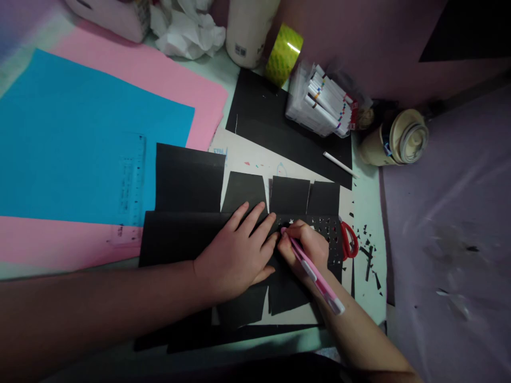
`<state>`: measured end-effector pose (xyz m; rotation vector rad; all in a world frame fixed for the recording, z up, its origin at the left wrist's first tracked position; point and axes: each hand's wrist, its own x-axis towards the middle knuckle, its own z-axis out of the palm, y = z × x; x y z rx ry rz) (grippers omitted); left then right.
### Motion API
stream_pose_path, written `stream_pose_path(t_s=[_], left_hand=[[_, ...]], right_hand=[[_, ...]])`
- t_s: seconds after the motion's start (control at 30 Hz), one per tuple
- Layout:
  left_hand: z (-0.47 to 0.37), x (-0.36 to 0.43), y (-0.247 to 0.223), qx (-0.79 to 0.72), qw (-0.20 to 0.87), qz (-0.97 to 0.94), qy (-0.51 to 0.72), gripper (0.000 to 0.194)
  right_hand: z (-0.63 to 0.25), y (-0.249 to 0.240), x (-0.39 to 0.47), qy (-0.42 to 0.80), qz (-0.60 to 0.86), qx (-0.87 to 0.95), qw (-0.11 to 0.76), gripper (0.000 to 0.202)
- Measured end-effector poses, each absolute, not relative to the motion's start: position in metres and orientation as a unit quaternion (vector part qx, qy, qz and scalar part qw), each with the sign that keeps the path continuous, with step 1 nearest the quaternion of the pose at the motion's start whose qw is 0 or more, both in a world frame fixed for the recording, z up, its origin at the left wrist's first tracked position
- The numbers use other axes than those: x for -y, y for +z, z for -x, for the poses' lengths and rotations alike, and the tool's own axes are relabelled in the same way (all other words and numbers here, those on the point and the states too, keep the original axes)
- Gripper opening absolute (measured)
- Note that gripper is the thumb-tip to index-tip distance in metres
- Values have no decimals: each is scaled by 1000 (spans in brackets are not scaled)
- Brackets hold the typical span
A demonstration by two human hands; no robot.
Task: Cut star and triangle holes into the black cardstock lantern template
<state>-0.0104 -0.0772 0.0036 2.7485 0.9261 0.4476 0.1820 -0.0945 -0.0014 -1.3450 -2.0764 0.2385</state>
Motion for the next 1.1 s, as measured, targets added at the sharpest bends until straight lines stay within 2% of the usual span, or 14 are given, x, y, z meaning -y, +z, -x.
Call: stream_pose_path(t_s=[1.1], left_hand=[[10,78,2,-315,98,-929,170,53]], right_hand=[[-182,-2,96,94,520,782,331,15]])
